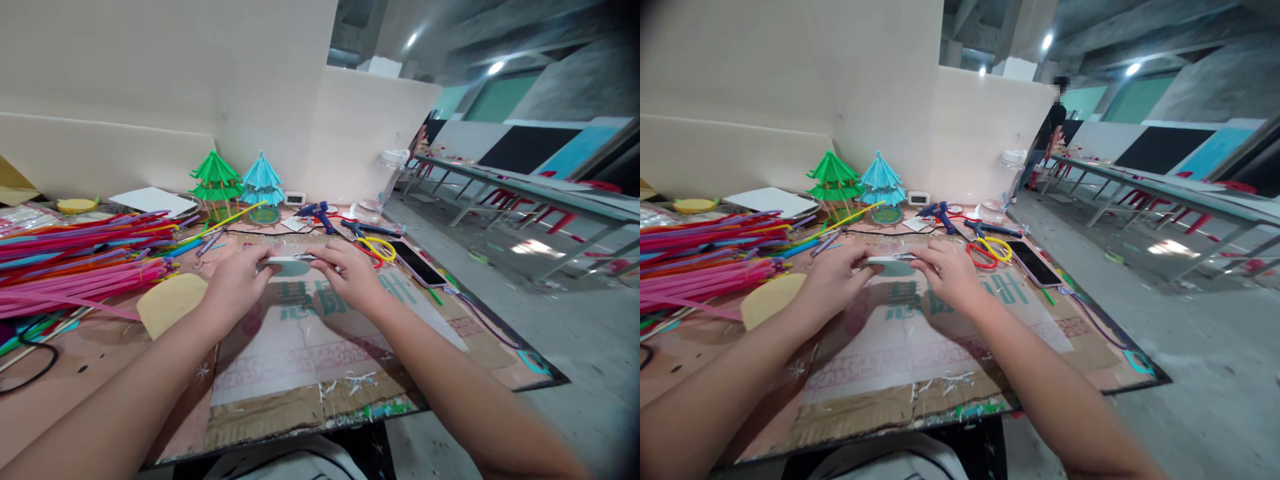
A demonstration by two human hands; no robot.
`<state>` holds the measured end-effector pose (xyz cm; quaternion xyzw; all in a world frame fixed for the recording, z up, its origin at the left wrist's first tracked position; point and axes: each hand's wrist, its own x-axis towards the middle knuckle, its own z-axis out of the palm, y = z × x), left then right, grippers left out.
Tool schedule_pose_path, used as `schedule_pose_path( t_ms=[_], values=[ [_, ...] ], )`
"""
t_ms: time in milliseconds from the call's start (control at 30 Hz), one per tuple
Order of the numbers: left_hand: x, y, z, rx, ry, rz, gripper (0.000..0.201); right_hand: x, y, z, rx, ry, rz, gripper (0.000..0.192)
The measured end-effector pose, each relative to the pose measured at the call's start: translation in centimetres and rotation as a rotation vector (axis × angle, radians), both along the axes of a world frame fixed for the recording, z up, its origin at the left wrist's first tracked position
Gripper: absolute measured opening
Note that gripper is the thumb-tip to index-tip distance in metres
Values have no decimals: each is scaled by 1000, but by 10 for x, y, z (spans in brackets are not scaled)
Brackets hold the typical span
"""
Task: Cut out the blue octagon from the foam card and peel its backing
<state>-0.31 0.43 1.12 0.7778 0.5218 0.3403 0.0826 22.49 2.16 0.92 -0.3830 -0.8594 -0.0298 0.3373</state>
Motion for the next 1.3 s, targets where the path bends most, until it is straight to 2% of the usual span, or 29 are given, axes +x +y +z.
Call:
schedule_pose_path(
  t_ms=[267, 633, 767, 967, 1300],
  values=[
    [-1, 2, -1, -16, 0, 15, 12, 1, 2, 0, -41, 127, -19, 30],
    [2, -3, 1, 27, 74, 13, 14, -5, -5, 4, -4, -44, -35, 33],
    [2, -2, 2, -24, 28, -3, 16, -3, -3, 2, -38, 9, -37, 32],
    [-1, 4, 0, -134, -146, -34, 20, 0, 2, -1, -59, 131, -45, 28],
    [2, -1, 5, -133, -97, -62, 22, 0, 0, 1, -36, 33, -14, 30]
  ],
)
